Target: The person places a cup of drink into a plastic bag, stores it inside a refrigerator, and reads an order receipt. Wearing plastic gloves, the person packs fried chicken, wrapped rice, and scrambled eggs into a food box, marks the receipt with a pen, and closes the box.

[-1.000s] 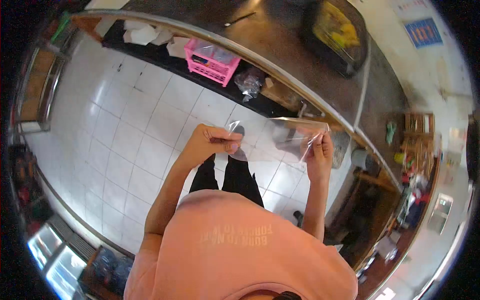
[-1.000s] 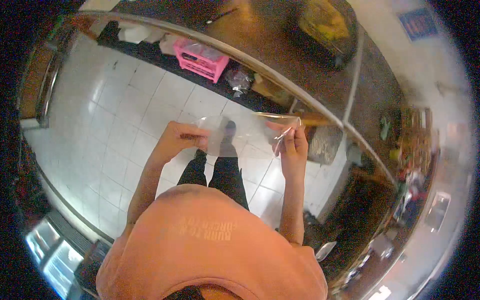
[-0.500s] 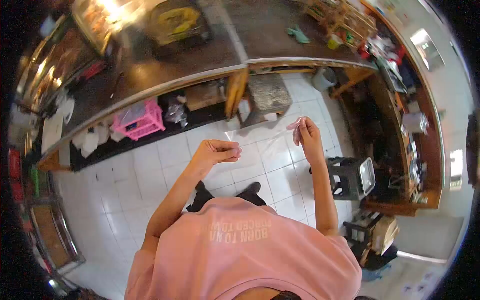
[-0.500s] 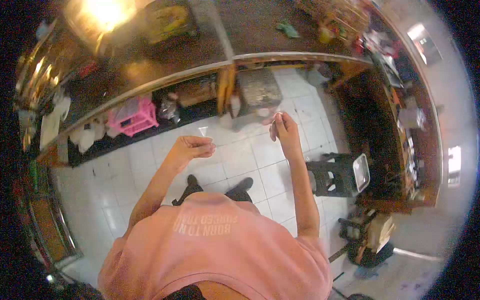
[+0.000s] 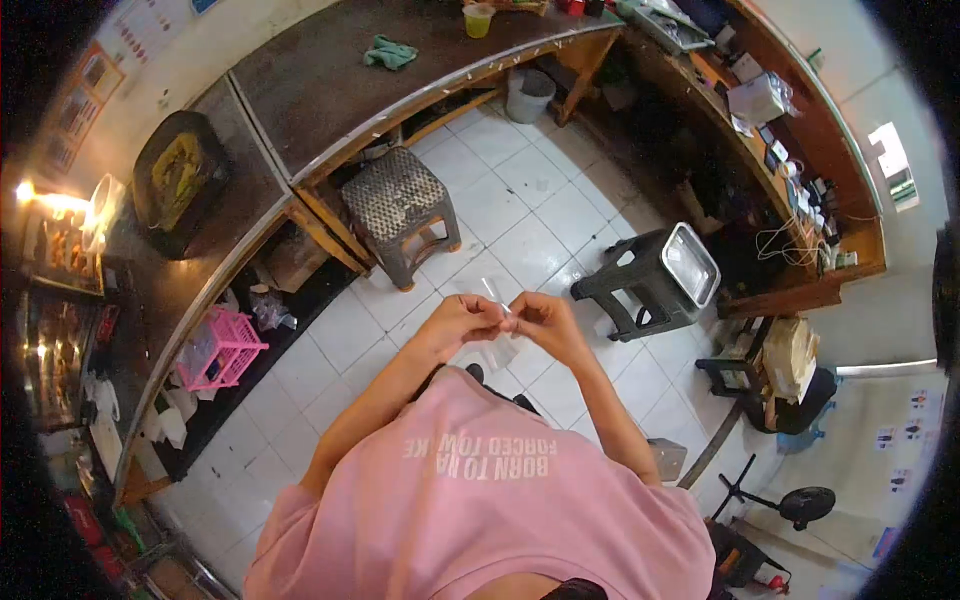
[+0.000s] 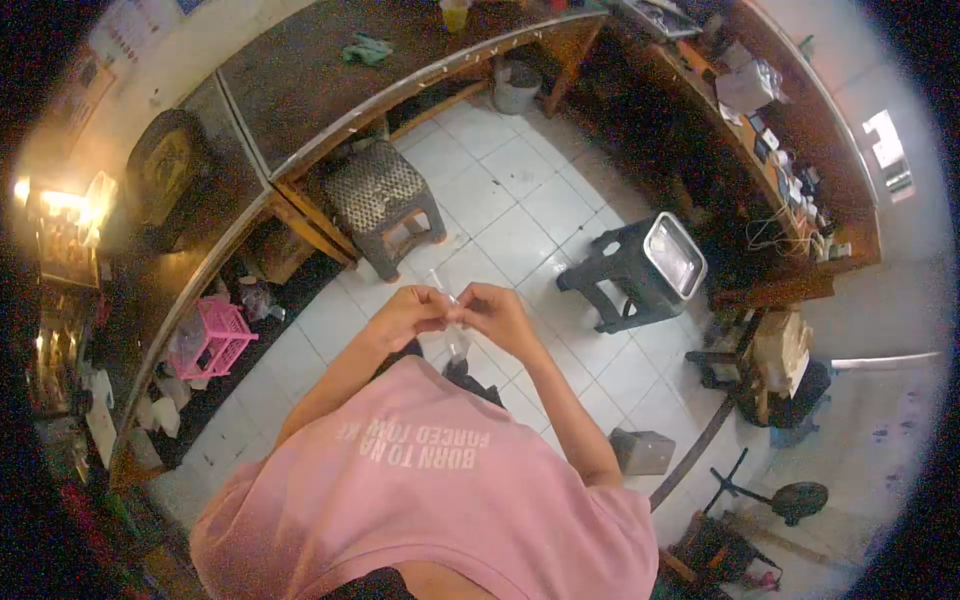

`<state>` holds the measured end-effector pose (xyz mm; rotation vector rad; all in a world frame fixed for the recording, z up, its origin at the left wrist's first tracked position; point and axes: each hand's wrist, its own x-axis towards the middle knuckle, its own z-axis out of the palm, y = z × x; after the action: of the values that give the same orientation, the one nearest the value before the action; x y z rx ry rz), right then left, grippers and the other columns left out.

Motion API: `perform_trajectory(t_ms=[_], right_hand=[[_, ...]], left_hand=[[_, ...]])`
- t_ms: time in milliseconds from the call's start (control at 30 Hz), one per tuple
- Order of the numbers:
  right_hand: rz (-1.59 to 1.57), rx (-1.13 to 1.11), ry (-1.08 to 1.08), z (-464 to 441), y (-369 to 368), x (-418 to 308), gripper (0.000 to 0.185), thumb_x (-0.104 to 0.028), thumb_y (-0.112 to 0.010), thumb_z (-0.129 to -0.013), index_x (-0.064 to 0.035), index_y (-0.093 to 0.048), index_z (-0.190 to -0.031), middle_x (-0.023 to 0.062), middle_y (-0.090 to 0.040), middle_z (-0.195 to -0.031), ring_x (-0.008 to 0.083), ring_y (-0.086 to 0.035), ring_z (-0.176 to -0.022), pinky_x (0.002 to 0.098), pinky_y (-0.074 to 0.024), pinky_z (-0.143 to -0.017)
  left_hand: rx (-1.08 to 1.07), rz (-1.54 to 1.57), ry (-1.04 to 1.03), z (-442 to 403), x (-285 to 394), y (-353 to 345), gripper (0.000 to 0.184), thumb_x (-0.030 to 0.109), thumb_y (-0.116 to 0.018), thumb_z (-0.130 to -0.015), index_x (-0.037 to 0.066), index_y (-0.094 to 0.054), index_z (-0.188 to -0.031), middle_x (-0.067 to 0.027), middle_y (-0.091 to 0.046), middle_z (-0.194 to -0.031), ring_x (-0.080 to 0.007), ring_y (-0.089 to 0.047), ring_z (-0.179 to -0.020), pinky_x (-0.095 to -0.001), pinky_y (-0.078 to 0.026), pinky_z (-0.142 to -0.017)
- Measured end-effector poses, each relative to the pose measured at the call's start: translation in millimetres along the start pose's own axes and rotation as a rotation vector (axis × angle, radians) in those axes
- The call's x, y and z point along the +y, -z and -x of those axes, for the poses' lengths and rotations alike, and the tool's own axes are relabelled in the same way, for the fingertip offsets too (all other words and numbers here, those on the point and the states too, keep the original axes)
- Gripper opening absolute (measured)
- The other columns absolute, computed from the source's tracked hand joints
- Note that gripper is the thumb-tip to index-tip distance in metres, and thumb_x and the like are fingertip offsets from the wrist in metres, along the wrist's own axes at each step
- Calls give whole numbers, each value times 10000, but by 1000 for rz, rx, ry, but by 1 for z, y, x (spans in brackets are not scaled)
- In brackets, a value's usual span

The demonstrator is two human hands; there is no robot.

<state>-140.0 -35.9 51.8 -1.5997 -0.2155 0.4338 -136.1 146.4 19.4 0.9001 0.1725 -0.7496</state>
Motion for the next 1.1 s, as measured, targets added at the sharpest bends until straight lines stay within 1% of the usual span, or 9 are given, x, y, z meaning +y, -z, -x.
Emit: perform_trajectory(t_ms=[100, 200, 300, 433, 533, 567, 667, 800, 1100], right_hand=[[-56, 241, 141, -28, 32, 1, 131, -96, -618, -793, 8, -550, -751, 29, -562, -701, 74, -516, -638, 210, -426, -551], [86, 451, 228, -61, 46, -4, 99, -61, -594, -792, 13, -536, -761, 54, -557, -738, 95, -529, -672, 226, -446, -577], [267, 489, 385, -127, 69, -8, 158, -13, -591, -745, -6, -502, -875, 66, -527, -694, 124, -516, -617, 238, -434, -559], [429, 299, 184, -213, 103, -42, 374, 26, -567, -705, -72, -434, -1040, 95, -459, -647, 184, -446, -534, 293, -390, -517], [503, 50, 183, -261, 135, -66, 358, 30, -541, -708, -79, -434, -1032, 125, -459, -630, 262, -464, -552, 322, -391, -527], [481, 23, 206, -276, 142, -69, 363, 22, -519, -719, -74, -432, -1057, 136, -466, -585, 316, -477, -557, 351, -381, -517], [490, -152, 104, -320, 180, -55, 368, 39, -477, -734, -61, -448, -1087, 45, -438, -519, 142, -468, -443, 269, -385, -463], [403, -201, -59, -370, 218, -77, 351, -5, -510, -721, -67, -413, -1053, 113, -520, -538, 241, -540, -458, 323, -413, -486], [519, -405, 175, -529, 300, -82, 313, -26, -537, -705, -75, -467, -1006, 130, -562, -621, 263, -582, -538, 316, -444, -502]], left_hand=[[217, -741, -194, -21, 37, -2, 167, 96, -684, -719, -16, -634, -833, -63, -621, -695, -99, -572, -602, -212, -461, -568], [452, -775, -548, -55, 66, -2, 150, 94, -671, -699, -19, -577, -727, -65, -607, -655, -109, -552, -550, -246, -441, -524], [408, -1097, -815, -103, 99, -11, 172, 68, -648, -671, -11, -507, -728, -86, -580, -643, -160, -563, -547, -270, -445, -525], [309, -1098, -650, -169, 154, -14, 228, 32, -588, -671, 19, -444, -847, -126, -560, -696, -261, -585, -656, -329, -456, -587], [474, -1152, -886, -213, 201, -7, 298, 22, -558, -682, 38, -414, -943, -145, -561, -796, -281, -588, -732, -359, -456, -619], [386, -1053, -769, -225, 215, -2, 334, 5, -524, -698, 53, -386, -998, -148, -551, -869, -296, -584, -785, -370, -456, -639], [280, -1151, -640, -259, 253, -4, 334, -14, -499, -704, 56, -393, -1013, -143, -559, -851, -320, -577, -807, -377, -458, -664], [83, -1201, -710, -313, 285, 10, 391, -49, -462, -691, 63, -390, -1059, -124, -488, -1036, -332, -571, -805, -410, -468, -676], [527, -1191, -679, -406, 365, -9, 503, -63, -470, -681, 84, -403, -1158, -133, -474, -1056, -316, -558, -818, -394, -464, -689]])
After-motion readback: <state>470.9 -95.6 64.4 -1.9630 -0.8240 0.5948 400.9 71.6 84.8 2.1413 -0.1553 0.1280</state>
